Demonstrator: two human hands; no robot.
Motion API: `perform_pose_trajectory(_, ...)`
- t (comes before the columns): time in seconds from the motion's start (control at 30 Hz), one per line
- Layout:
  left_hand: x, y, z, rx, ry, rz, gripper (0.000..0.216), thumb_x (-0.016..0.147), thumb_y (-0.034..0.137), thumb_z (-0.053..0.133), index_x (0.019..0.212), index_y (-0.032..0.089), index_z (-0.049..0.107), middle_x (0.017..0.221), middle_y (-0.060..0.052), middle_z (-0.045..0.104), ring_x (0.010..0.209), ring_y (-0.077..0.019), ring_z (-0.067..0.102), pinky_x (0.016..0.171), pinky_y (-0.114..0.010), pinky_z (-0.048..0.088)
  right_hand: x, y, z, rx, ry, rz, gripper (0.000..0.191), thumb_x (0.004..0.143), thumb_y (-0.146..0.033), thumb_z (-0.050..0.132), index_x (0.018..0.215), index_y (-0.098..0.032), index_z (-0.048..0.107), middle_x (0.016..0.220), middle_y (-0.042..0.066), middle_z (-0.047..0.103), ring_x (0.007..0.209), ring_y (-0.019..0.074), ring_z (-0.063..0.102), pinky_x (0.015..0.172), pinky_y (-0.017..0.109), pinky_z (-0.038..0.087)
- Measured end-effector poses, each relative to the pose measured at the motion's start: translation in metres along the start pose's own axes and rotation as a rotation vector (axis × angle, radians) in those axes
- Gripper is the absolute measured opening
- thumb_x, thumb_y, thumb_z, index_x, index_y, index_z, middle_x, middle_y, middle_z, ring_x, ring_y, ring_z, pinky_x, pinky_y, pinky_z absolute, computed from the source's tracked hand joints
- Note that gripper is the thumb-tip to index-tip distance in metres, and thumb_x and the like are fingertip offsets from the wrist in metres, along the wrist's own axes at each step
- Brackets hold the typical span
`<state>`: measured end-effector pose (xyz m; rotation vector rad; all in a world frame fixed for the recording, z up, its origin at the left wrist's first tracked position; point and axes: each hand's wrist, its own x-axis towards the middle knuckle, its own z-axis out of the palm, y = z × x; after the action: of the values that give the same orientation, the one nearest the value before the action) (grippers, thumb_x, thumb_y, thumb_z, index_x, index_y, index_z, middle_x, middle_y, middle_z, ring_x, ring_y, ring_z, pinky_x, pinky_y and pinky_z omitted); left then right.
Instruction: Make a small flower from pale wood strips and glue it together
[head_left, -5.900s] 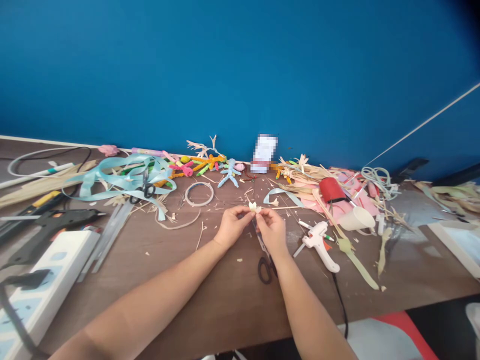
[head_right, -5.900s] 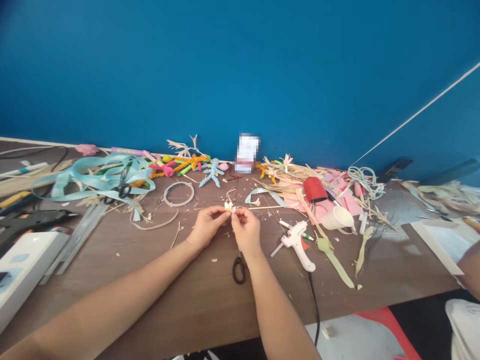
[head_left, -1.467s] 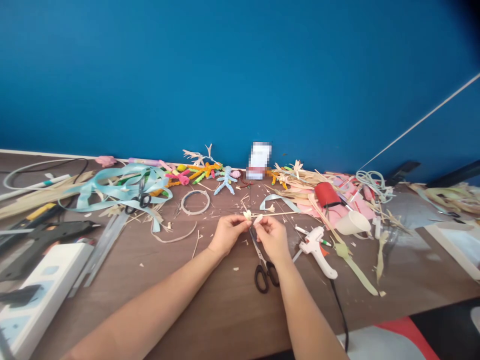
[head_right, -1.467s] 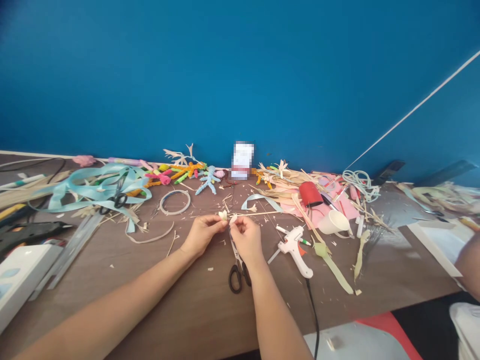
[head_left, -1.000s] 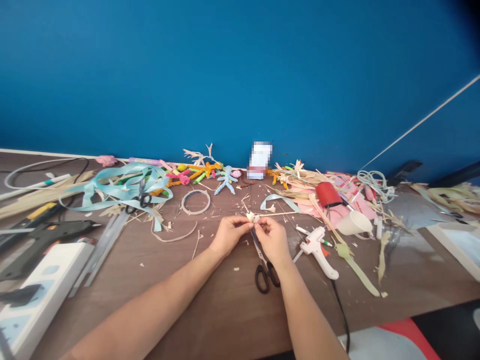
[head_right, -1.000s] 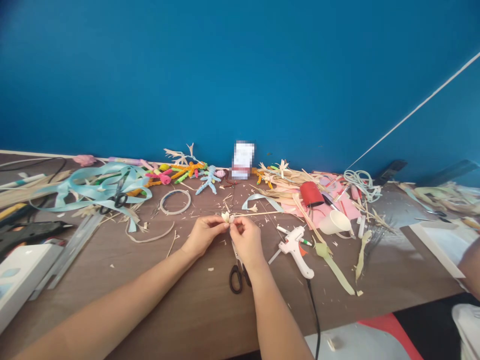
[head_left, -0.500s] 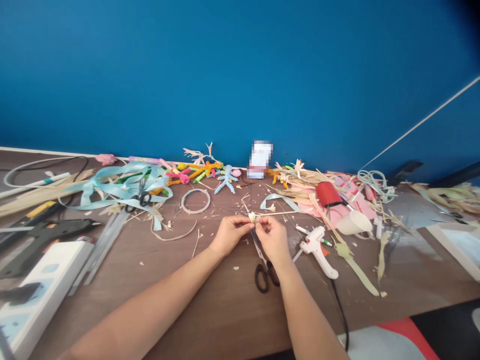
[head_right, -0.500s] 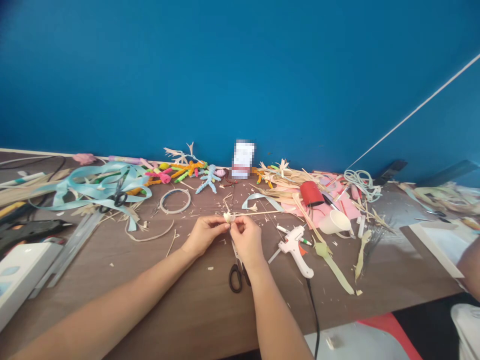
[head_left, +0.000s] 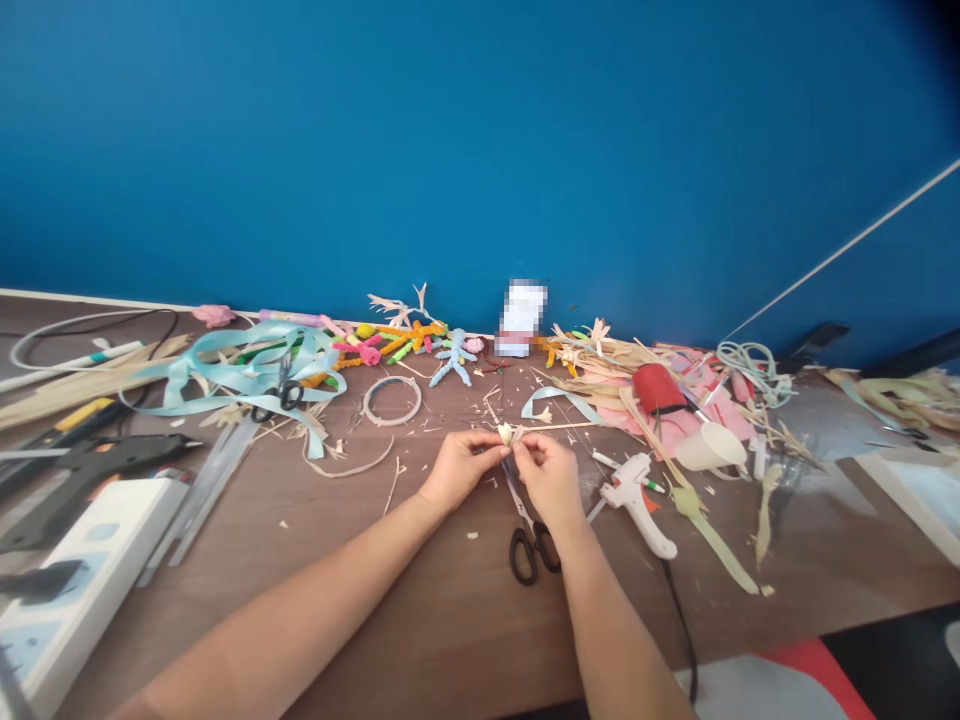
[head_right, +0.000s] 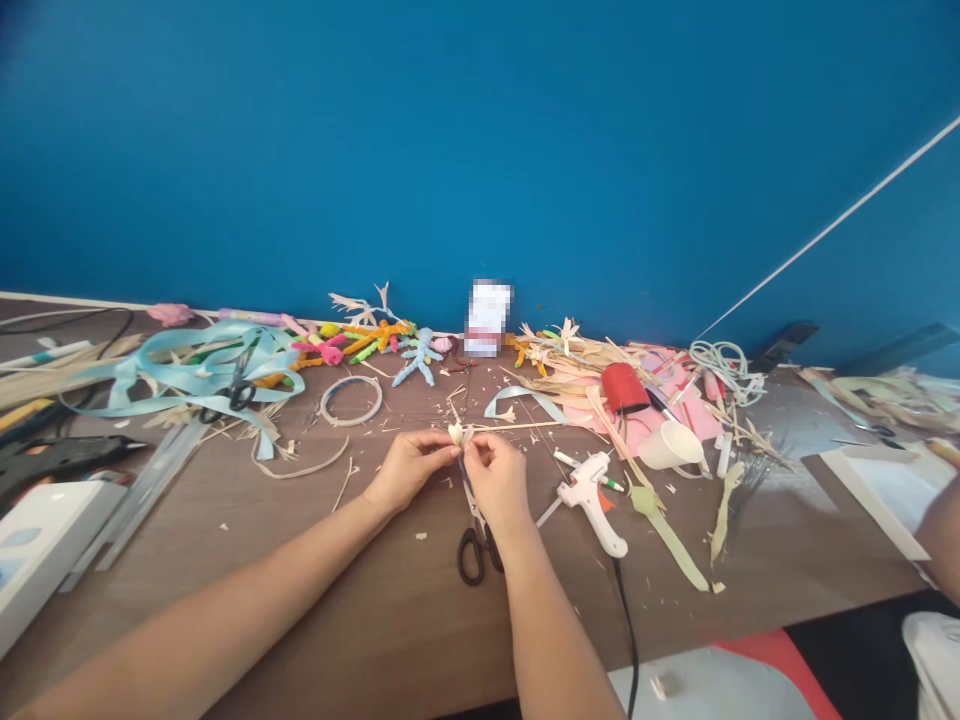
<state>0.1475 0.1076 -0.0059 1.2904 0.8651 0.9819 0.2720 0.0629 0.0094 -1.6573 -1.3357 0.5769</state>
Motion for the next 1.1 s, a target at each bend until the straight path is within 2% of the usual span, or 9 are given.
perform_pose_trajectory(0.2,-0.0003,-0.0005,-0.0006,0.031,-0.006,0.013,0.014,0.063,0.025,0.063,0.072,0.014,0.068,0.074,-0.005,0.067,0.069,-0.0162,0.058,0.067,-0.026,0.043,-0.0007,-0.0048,-0.0024,-0.023,0.026,-0.020,0.018,0.072,-0.033,0.050,0.069,-0.018,0.059,0.052,-0.001,0.057,0.044,0.0128,0.052,0.047,0.023,0.041)
perform_pose_trajectory(0.6,-0.0001,-0.0018,0.0000,-0.004,-0.022,-0.014,0.019,0.062,0.026,0.064,0.076,0.012,0.068,0.075,-0.006,0.067,0.068,-0.0160,0.058,0.066,-0.025,0.044,-0.0019,-0.0026,-0.0026,-0.127,0.089,-0.159,0.018,0.076,-0.030,0.048,0.072,-0.017,0.059,0.060,0.001,0.058,0.050,0.0116,0.050,0.052,0.022,0.040)
perform_pose_trajectory(1.1,0.0003,-0.0047,0.0001,-0.003,-0.040,-0.013,0.019,0.064,0.027,0.063,0.076,0.013,0.068,0.073,-0.005,0.067,0.066,-0.0148,0.058,0.064,-0.024,0.043,-0.0025,-0.0059,-0.0035,-0.163,0.103,-0.244,0.014,0.077,-0.025,0.048,0.071,-0.017,0.058,0.064,0.001,0.056,0.052,0.0109,0.049,0.056,0.022,0.040)
